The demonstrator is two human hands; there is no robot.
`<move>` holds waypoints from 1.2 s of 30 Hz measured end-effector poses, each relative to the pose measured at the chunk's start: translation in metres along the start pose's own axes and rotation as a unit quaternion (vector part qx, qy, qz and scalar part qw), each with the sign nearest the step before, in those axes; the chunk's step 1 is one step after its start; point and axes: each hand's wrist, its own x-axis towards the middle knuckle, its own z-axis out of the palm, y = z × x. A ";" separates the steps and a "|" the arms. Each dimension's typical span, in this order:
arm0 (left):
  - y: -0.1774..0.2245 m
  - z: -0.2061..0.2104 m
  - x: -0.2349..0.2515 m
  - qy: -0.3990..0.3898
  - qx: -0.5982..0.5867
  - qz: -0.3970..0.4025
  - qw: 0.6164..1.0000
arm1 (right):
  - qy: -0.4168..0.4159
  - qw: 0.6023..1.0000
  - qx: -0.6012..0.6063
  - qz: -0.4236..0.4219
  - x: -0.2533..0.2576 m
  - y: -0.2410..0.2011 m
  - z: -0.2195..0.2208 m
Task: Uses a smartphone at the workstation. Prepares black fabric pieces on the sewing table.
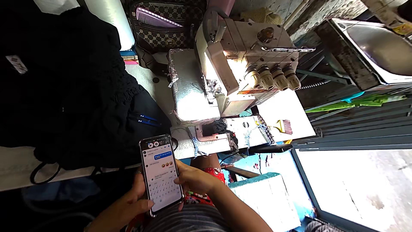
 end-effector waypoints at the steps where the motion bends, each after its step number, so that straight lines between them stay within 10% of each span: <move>1: 0.000 0.001 0.001 0.002 -0.004 0.004 1.000 | 0.004 1.000 -0.012 -0.013 0.000 0.001 0.000; 11: 0.003 0.025 0.005 0.102 0.128 -0.019 0.986 | 0.129 0.980 -0.098 -0.115 0.010 0.004 0.019; 17: 0.000 0.010 0.001 0.058 0.052 0.004 0.997 | -0.012 0.996 -0.066 -0.067 -0.001 0.001 0.004; 36: 0.000 0.010 0.002 0.040 0.030 0.019 0.999 | -0.018 0.999 -0.020 -0.032 -0.003 0.001 0.001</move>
